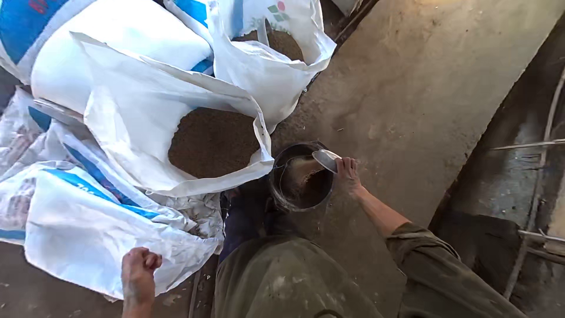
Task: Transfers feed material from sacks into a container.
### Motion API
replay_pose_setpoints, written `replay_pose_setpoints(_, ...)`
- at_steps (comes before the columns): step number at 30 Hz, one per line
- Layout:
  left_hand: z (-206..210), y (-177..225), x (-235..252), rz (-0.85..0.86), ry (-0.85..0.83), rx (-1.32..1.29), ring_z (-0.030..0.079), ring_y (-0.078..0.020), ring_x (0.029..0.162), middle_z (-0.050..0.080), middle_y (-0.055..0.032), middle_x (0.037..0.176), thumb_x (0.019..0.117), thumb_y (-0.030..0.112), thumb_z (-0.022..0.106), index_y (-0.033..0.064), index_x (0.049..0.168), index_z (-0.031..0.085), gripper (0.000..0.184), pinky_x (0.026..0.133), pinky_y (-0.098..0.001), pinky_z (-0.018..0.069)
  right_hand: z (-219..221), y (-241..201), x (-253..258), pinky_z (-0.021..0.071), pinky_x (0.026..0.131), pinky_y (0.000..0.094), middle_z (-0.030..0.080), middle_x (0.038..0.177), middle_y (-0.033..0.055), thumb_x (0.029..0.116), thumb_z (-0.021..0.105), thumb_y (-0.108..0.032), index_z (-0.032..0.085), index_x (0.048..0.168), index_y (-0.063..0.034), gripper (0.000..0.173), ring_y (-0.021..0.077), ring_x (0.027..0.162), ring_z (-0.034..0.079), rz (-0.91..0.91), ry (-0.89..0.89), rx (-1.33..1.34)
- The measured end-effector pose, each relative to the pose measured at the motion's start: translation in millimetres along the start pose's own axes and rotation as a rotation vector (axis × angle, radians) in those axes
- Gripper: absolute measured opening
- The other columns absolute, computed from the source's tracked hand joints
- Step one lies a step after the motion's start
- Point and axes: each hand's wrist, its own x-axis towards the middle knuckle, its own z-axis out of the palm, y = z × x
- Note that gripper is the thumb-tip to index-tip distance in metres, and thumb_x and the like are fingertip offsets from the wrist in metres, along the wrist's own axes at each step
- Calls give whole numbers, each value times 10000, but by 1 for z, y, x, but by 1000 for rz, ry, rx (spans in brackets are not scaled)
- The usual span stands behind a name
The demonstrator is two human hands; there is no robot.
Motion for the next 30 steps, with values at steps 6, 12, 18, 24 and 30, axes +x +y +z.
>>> replay_pose_setpoints(6, 37, 78, 38, 98, -139, 24, 662, -33, 843, 653, 149, 911, 1009, 663, 346, 152, 1268, 493, 591, 691, -246, 561, -122, -64, 16, 510, 935, 568, 584, 1174, 361, 779, 617, 3, 572, 1202, 134, 445, 503, 1084, 600, -386, 555, 216)
replay_pose_setpoints(12, 84, 154, 80, -79, -185, 323, 649, -123, 919, 657, -86, 1075, 999, 436, 506, -32, 1365, 478, 595, 834, -366, 546, -199, -292, 107, 557, 929, 513, 666, 1164, 264, 849, 665, 34, 631, 1276, 68, 429, 405, 1086, 663, -739, 178, 283)
replay_pose_setpoints(18, 76, 168, 106, -162, -414, 486, 647, -121, 707, 648, -16, 757, 1049, 346, 441, 61, 951, 683, 387, 670, -391, 543, 8, -426, 280, 484, 988, 625, 612, 1304, 282, 965, 592, 5, 575, 1379, 4, 414, 487, 1242, 571, -640, -272, -33)
replay_pose_setpoints(24, 46, 124, 131, 221, -656, 62, 644, 81, 922, 698, 70, 941, 1102, 350, 435, 87, 1104, 636, 332, 853, -175, 557, 99, -426, 333, 504, 930, 672, 686, 1224, 235, 1001, 612, -430, 640, 1361, -167, 447, 460, 1153, 644, -318, -621, -117)
replay_pose_setpoints(30, 47, 125, 147, 141, -656, -154, 629, 118, 955, 694, 155, 973, 1090, 381, 461, 191, 1106, 634, 257, 859, -140, 548, 143, -384, 324, 484, 1009, 638, 696, 1211, 209, 992, 638, -507, 723, 1228, -101, 478, 393, 1170, 644, -208, -994, 31)
